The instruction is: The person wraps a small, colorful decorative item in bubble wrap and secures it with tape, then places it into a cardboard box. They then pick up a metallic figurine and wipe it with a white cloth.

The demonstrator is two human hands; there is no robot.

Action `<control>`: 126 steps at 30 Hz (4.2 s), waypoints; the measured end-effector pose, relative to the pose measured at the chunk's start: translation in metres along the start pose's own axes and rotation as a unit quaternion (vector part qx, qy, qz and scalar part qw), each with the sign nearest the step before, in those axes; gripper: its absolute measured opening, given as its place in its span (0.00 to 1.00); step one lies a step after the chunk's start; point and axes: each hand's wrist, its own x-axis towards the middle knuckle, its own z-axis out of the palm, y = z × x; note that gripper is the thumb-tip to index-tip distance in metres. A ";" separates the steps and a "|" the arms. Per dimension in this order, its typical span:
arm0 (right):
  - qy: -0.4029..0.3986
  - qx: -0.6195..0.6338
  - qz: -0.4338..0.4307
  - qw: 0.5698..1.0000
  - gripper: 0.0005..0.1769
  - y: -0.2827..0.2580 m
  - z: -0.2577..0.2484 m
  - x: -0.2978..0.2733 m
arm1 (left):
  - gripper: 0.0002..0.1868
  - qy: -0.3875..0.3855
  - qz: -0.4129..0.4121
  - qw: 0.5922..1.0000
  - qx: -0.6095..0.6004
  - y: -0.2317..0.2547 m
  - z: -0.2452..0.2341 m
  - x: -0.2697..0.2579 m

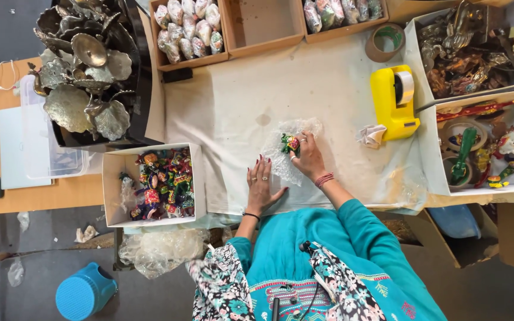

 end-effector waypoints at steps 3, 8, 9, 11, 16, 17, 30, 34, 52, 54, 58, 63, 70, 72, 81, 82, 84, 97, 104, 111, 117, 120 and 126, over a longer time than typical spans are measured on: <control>-0.015 -0.006 0.021 1.000 0.31 -0.004 -0.004 0.000 | 0.53 0.017 -0.004 1.000 0.018 0.000 0.001 0.003; -0.022 0.007 -0.002 1.000 0.32 0.007 -0.002 0.001 | 0.27 0.084 0.003 0.996 0.013 0.001 -0.001 0.022; -0.030 0.014 -0.009 0.999 0.32 0.010 -0.001 0.001 | 0.15 0.100 0.021 0.995 0.021 0.001 -0.002 0.026; -0.046 0.021 -0.012 0.999 0.33 0.015 -0.006 0.002 | 0.12 0.088 0.048 0.995 0.003 0.010 -0.014 0.031; -0.108 0.046 -0.010 0.993 0.33 0.015 -0.032 0.001 | 0.08 0.041 0.131 0.990 -0.023 0.027 -0.030 0.035; -0.130 0.054 -0.002 0.990 0.32 0.011 -0.039 0.000 | 0.08 0.041 0.131 0.990 -0.037 0.032 -0.034 0.037; -0.058 0.026 -0.061 0.996 0.31 -0.044 -0.072 -0.024 | 0.08 0.046 0.046 0.976 -0.206 0.043 -0.034 0.075; -0.073 -0.039 -0.039 0.996 0.36 -0.036 -0.039 -0.044 | 0.07 0.042 -0.002 0.976 -0.213 0.045 -0.023 0.071; -0.149 0.041 0.008 0.988 0.08 0.021 -0.070 -0.036 | 0.17 -0.065 -0.047 0.962 -0.261 0.033 -0.042 0.059; -0.092 0.069 -0.030 0.993 0.08 0.021 -0.074 -0.031 | 0.35 -0.086 0.002 0.967 -0.241 0.037 -0.060 0.070; -0.068 0.178 0.026 0.981 0.08 0.056 -0.040 -0.026 | 0.18 -0.035 0.088 0.979 -0.179 0.016 -0.035 0.081; -0.039 0.333 0.195 0.922 0.10 0.092 0.006 -0.020 | 0.10 0.044 0.049 0.967 -0.247 0.000 0.003 0.107; 0.011 0.175 0.217 0.960 0.07 0.053 -0.010 -0.015 | 0.16 -0.032 -0.169 0.939 -0.299 0.003 0.035 0.115; 0.029 0.152 0.210 0.965 0.09 0.056 -0.007 -0.017 | 0.17 0.007 -0.180 0.934 -0.308 0.005 0.039 0.113; 0.141 -0.081 -0.093 0.982 0.22 -0.009 -0.055 -0.012 | 0.16 0.080 -0.224 0.910 -0.341 0.022 0.039 0.103; 0.141 -0.081 -0.092 0.982 0.22 -0.011 -0.052 -0.013 | 0.16 0.079 -0.224 0.909 -0.341 0.022 0.039 0.103; 0.068 -0.060 -0.152 0.984 0.22 -0.015 -0.045 -0.015 | 0.16 0.065 -0.241 0.908 -0.336 0.022 0.037 0.103; -0.084 0.004 -0.078 0.993 0.28 -0.009 -0.038 -0.019 | 0.08 0.037 -0.233 0.895 -0.378 0.002 0.023 0.105; -0.092 0.012 -0.069 0.993 0.30 -0.013 -0.041 -0.016 | 0.05 0.115 -0.166 0.975 -0.090 -0.025 0.012 0.113; -0.088 0.016 -0.078 0.993 0.32 0.006 -0.028 -0.017 | 0.14 0.059 0.045 0.989 -0.132 0.023 0.019 0.085; -0.101 -0.003 -0.075 0.992 0.38 0.019 -0.028 -0.014 | 0.30 0.075 0.064 0.989 -0.110 0.060 0.008 0.070; -0.113 0.005 -0.077 0.991 0.41 0.018 -0.036 -0.012 | 0.33 0.034 0.049 0.995 -0.082 0.058 0.006 0.069; -0.091 0.180 0.093 0.975 0.34 0.115 0.005 -0.011 | 0.37 0.023 0.050 0.996 -0.069 0.062 0.000 0.053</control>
